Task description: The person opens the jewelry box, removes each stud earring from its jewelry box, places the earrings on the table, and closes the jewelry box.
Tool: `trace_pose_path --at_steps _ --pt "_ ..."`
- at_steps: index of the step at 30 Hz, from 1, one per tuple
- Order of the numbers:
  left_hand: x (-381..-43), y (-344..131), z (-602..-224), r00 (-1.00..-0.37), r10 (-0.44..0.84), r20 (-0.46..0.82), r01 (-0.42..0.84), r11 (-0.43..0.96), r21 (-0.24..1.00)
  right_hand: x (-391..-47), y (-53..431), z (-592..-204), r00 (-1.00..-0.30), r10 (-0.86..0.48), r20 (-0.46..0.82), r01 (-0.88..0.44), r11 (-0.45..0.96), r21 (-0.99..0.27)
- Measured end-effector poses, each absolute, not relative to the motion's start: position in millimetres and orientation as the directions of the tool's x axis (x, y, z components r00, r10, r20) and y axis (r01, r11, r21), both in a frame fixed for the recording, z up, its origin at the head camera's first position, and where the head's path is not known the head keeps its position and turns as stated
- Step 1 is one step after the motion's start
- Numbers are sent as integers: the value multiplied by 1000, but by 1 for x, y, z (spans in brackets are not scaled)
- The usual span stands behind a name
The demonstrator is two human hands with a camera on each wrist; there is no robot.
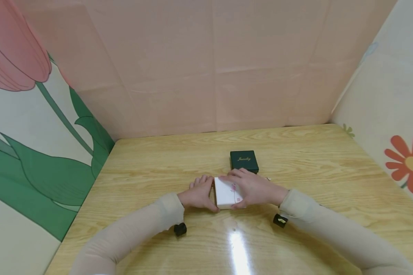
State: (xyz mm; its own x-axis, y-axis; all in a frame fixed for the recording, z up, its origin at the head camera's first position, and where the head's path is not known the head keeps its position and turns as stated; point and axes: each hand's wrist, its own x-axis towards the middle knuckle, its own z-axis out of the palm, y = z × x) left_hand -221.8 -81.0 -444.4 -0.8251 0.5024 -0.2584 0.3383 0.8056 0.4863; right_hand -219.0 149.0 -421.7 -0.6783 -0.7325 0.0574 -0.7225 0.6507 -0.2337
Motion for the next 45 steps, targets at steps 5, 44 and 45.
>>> trace_pose_path --at_steps 5,44,45 --pt "-223 -82 -446 -820 506 -270 339 807 483 -219 149 -423 -668 -741 67 -733 640 -231" --pt "-221 -82 -444 -812 516 -271 356 807 471 -218 147 -428 -681 -732 11 -704 651 -284" --pt "-221 -82 -444 -814 515 -270 355 808 471 -218 147 -428 -684 -730 6 -700 653 -291"
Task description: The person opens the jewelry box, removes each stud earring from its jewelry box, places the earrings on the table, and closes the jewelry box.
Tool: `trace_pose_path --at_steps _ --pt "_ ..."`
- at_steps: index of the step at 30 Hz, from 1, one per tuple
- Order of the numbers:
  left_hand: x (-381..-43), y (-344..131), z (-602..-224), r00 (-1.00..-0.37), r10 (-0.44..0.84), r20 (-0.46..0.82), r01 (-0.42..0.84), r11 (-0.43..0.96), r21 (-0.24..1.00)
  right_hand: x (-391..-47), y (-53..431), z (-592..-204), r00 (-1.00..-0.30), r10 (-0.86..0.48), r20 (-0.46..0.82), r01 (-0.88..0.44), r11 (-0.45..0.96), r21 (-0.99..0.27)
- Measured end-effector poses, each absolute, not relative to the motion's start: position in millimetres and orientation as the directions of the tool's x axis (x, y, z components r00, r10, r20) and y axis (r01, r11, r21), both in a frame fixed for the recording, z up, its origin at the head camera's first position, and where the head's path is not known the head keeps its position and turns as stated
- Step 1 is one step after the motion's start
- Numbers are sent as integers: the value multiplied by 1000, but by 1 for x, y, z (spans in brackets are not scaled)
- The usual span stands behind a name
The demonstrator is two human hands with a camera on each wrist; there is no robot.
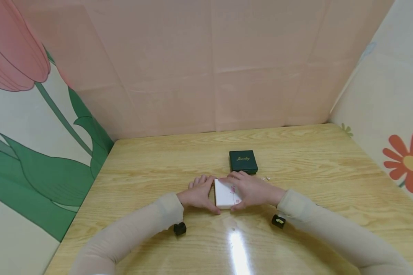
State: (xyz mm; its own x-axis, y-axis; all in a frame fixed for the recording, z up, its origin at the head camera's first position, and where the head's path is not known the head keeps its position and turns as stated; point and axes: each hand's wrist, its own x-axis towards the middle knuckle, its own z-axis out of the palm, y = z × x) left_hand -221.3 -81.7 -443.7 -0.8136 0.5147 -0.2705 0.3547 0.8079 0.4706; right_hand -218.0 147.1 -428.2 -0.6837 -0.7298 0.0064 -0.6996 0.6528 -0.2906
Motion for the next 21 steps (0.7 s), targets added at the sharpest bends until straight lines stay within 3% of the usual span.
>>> trace_pose_path --at_steps 14,17,21 --pt "-223 -81 -444 -814 510 -278 350 812 468 -215 145 -427 -687 -726 -12 -686 654 -320" --pt "-223 -83 -438 -796 533 -288 329 779 533 -216 143 -423 -690 -724 -25 -674 654 -344" --pt "-230 -88 -420 -745 603 -285 238 640 731 -223 138 -408 -695 -719 -8 -678 658 -328"
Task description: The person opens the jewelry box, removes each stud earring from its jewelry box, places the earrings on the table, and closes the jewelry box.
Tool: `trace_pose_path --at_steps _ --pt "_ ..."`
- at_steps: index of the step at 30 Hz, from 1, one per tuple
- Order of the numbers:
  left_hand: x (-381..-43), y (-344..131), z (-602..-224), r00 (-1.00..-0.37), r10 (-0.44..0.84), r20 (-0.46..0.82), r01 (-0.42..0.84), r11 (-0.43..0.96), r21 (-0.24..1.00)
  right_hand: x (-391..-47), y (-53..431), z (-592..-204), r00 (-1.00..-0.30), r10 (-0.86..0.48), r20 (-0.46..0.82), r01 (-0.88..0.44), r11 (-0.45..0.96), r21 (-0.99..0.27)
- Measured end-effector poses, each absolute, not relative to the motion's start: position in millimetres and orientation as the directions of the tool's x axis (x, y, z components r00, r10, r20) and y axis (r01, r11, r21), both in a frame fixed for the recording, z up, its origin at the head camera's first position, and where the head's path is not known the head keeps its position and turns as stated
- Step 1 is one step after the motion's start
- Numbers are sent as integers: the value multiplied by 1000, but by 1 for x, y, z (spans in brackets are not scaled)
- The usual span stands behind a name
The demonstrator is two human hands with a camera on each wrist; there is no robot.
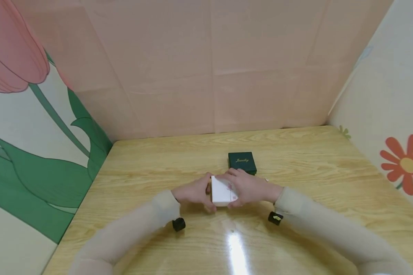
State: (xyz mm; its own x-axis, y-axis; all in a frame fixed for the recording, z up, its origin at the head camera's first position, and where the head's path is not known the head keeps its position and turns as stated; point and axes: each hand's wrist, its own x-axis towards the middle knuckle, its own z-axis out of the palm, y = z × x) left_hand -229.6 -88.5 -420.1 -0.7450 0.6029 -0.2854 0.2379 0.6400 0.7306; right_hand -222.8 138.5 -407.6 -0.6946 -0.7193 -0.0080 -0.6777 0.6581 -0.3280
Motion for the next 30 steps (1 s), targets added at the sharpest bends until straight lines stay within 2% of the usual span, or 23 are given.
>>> trace_pose_path --at_steps 3,9,15,22,30 --pt "-238 -93 -396 -748 607 -269 185 580 793 -236 133 -388 -692 -721 44 -698 652 -297" --pt "-262 -103 -346 -824 513 -241 122 576 808 -272 118 -345 -698 -706 119 -698 633 -334" --pt "-284 -109 -323 -866 448 -224 75 559 826 -313 104 -333 -719 -685 122 -672 639 -374" --pt "-301 -116 -335 -891 371 -260 -13 554 832 -346 84 -349 -734 -679 6 -629 678 -381" --pt "-317 -120 -374 -894 301 -331 -139 516 845 -354 65 -380 -753 -646 -125 -565 732 -380"
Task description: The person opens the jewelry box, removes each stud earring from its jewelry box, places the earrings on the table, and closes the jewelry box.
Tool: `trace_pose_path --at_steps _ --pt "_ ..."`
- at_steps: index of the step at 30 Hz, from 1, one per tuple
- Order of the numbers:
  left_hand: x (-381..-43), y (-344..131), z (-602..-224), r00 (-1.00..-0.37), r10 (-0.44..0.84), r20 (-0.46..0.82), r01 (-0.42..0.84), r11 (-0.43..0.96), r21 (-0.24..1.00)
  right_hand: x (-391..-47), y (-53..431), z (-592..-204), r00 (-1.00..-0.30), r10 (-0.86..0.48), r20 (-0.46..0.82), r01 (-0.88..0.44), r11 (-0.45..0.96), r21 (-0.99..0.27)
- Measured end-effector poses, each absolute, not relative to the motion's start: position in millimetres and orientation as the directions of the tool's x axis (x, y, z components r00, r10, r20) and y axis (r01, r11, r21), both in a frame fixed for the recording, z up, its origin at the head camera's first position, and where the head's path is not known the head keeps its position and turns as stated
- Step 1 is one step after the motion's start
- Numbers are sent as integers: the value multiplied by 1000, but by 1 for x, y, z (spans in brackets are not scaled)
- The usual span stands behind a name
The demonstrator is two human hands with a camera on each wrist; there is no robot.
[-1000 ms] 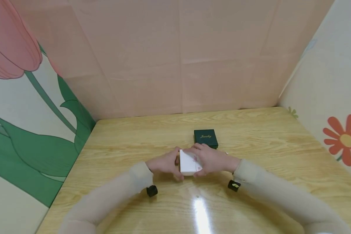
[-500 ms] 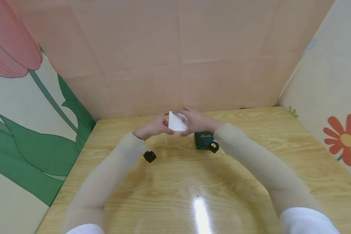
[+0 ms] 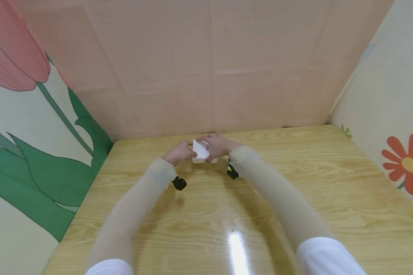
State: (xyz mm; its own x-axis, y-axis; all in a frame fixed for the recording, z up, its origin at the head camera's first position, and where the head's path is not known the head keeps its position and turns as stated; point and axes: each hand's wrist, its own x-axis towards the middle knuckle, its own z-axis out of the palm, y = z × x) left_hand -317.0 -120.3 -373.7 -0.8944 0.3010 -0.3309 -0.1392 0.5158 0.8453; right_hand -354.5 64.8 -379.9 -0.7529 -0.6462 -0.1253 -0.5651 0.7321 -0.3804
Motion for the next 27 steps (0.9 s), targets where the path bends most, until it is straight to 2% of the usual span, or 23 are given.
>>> trace_pose_path --at_steps 6,14,19,24,27 --pt "-319 -121 -394 -892 286 -350 -132 575 807 -353 60 -397 -782 -584 -217 -463 777 -427" --pt "-317 -115 -406 -892 258 -370 -164 580 798 -350 60 -408 -797 -552 -246 -416 796 -439" --pt "-318 -114 -406 -898 236 -371 -179 573 800 -352 58 -408 -800 -546 -248 -409 800 -438" --pt "-317 -115 -405 -902 209 -378 -181 611 771 -349 58 -405 -795 -543 -270 -429 818 -383" --pt "-316 -118 -404 -910 179 -374 -182 637 749 -344 61 -400 -794 -564 -228 -459 801 -385"
